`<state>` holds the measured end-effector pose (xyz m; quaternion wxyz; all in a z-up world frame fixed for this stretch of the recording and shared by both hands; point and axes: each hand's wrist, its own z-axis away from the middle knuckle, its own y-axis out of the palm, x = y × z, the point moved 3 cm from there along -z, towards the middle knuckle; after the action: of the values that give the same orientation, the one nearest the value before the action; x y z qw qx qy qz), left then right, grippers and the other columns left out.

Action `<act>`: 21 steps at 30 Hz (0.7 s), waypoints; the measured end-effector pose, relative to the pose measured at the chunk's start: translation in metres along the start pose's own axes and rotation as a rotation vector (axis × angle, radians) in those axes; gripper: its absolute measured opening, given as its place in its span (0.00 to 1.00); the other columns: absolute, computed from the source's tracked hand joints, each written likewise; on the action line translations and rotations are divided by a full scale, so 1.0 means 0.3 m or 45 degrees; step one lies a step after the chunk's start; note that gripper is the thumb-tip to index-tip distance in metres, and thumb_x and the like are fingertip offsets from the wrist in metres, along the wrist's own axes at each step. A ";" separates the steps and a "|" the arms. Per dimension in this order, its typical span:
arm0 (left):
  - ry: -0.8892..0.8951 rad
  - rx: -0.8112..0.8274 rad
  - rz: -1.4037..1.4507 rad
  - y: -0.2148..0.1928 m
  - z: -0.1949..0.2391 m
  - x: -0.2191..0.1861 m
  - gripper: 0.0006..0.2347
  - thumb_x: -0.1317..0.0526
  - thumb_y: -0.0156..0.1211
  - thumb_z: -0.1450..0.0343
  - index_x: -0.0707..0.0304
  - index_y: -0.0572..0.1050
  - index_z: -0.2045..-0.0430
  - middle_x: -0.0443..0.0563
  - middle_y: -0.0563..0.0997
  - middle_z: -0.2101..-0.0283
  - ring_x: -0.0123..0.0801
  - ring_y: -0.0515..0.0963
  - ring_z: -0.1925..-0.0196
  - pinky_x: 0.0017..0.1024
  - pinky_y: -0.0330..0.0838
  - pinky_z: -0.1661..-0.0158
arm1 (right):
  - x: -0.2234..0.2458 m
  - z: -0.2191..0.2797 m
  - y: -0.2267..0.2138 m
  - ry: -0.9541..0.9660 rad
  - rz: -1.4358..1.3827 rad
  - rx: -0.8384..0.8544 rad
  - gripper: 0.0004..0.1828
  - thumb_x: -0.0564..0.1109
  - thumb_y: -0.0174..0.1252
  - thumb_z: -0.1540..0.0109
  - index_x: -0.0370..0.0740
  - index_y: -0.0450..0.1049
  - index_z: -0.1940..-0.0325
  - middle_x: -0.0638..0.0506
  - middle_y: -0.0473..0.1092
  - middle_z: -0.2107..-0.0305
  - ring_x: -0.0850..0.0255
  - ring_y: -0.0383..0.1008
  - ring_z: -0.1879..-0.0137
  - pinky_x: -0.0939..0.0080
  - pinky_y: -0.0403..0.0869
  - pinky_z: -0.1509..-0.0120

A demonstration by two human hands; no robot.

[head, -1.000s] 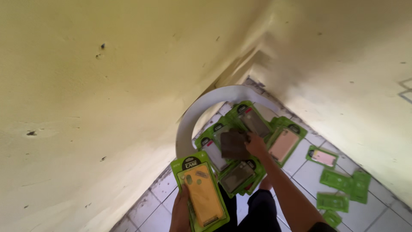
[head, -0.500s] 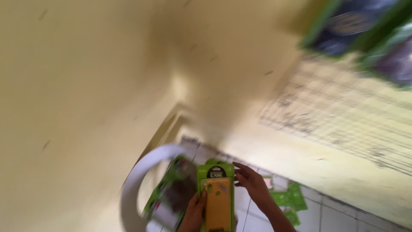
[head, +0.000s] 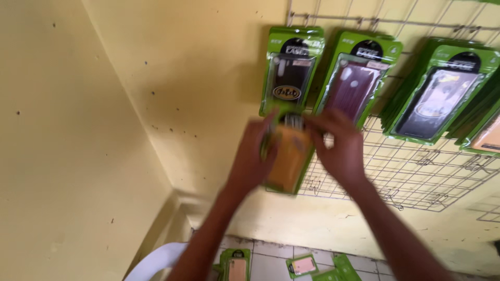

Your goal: The person repeatedly wipes packaged phone cases with a cloth. They pick up cases from a white chair, wipe the plastic packaging, and hang them on a wall grid. The person also picks up cases from the floor and repeats the wiping and hanging process.

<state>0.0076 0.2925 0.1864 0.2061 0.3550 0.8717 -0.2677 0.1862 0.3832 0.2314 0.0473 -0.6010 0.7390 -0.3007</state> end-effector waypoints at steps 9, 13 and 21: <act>0.046 -0.124 -0.186 0.021 -0.432 0.094 0.28 0.70 0.60 0.28 0.48 0.64 0.31 0.61 0.69 0.50 0.45 0.79 0.54 0.36 0.79 0.54 | -0.081 -0.407 0.000 -0.360 0.119 -0.209 0.14 0.30 0.68 0.39 0.34 0.81 0.49 0.41 0.70 0.54 0.49 0.77 0.54 0.55 0.78 0.52; -0.106 -0.120 -0.200 0.066 -0.480 0.167 0.25 0.68 0.60 0.26 0.48 0.65 0.32 0.60 0.69 0.49 0.44 0.81 0.58 0.38 0.79 0.57 | -0.144 -0.447 0.046 -0.346 0.200 -0.148 0.14 0.29 0.68 0.40 0.32 0.82 0.49 0.39 0.69 0.53 0.46 0.77 0.55 0.53 0.79 0.53; -0.183 -0.173 -0.343 0.076 -0.473 0.171 0.26 0.66 0.63 0.29 0.42 0.66 0.34 0.60 0.66 0.48 0.44 0.80 0.58 0.38 0.79 0.61 | -0.154 -0.431 0.077 -0.465 0.611 -0.113 0.19 0.38 0.73 0.45 0.35 0.83 0.50 0.45 0.69 0.52 0.46 0.67 0.43 0.46 0.66 0.43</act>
<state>-0.0339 0.4194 0.2604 0.2535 0.2001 0.9106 -0.2580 0.1230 0.4779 0.3116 0.2227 -0.4550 0.8515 -0.1354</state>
